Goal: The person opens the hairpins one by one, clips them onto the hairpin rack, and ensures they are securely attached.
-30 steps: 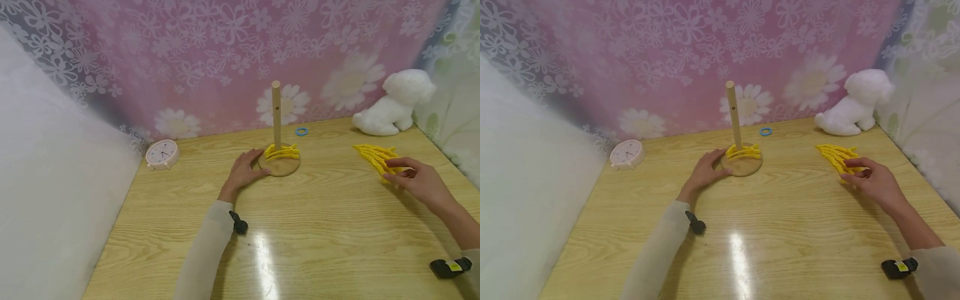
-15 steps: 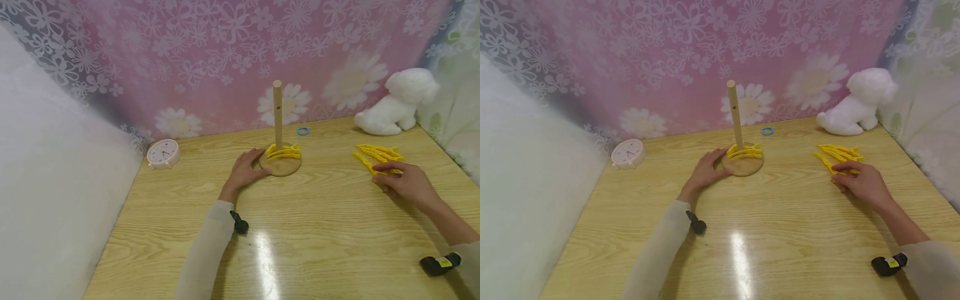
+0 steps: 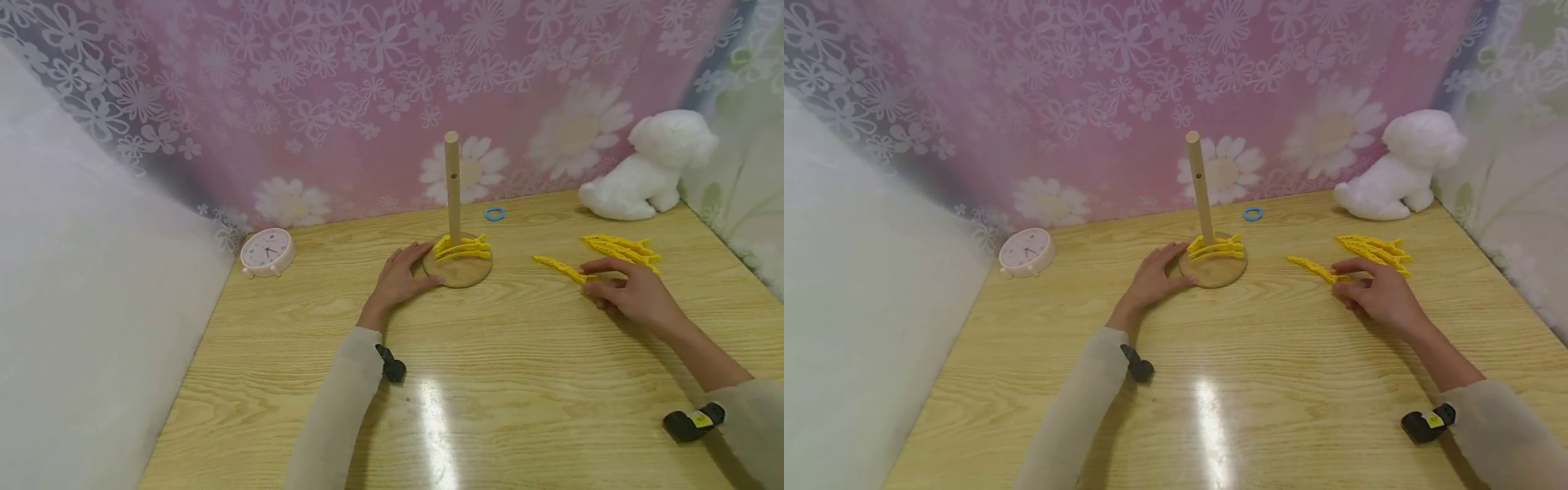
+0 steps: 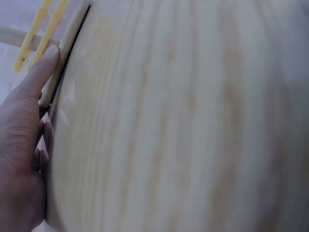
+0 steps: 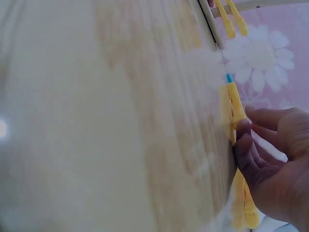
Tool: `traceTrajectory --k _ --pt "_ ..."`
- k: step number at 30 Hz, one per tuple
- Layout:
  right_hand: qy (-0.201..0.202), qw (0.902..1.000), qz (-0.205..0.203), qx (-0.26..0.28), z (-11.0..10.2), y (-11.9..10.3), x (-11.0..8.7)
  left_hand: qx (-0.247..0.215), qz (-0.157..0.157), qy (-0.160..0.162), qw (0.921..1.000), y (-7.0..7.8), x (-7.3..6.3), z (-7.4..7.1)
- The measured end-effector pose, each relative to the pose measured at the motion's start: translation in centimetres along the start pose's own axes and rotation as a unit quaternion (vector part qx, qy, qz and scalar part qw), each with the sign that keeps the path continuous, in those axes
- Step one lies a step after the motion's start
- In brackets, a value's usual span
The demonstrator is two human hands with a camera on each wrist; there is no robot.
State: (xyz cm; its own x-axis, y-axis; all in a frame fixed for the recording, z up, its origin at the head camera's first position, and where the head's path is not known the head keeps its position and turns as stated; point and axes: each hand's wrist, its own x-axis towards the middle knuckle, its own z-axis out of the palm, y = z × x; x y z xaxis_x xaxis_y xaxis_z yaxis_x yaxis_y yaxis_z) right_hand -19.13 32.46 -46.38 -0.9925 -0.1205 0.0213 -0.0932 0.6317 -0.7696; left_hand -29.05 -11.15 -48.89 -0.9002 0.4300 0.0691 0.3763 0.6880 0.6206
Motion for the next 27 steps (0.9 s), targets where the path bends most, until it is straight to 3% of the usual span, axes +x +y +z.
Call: traceTrajectory --k 8,17,24,27 --pt "0.030 0.9956 -0.033 -0.082 0.3 -0.2 0.5 -0.003 0.001 0.004 1.0000 -0.2 0.2 0.0" --pt "0.027 0.9966 -0.036 -0.070 0.3 -0.2 0.5 -0.002 0.004 0.007 1.0000 -0.1 0.0 0.1" --pt "0.048 0.9905 -0.064 -0.111 0.6 -0.1 1.2 -0.005 0.007 0.010 0.9999 0.2 -0.1 0.0" --pt "0.047 0.9934 -0.050 -0.092 0.8 -0.2 1.3 -0.009 0.006 0.008 0.9999 0.4 -0.2 -0.1"
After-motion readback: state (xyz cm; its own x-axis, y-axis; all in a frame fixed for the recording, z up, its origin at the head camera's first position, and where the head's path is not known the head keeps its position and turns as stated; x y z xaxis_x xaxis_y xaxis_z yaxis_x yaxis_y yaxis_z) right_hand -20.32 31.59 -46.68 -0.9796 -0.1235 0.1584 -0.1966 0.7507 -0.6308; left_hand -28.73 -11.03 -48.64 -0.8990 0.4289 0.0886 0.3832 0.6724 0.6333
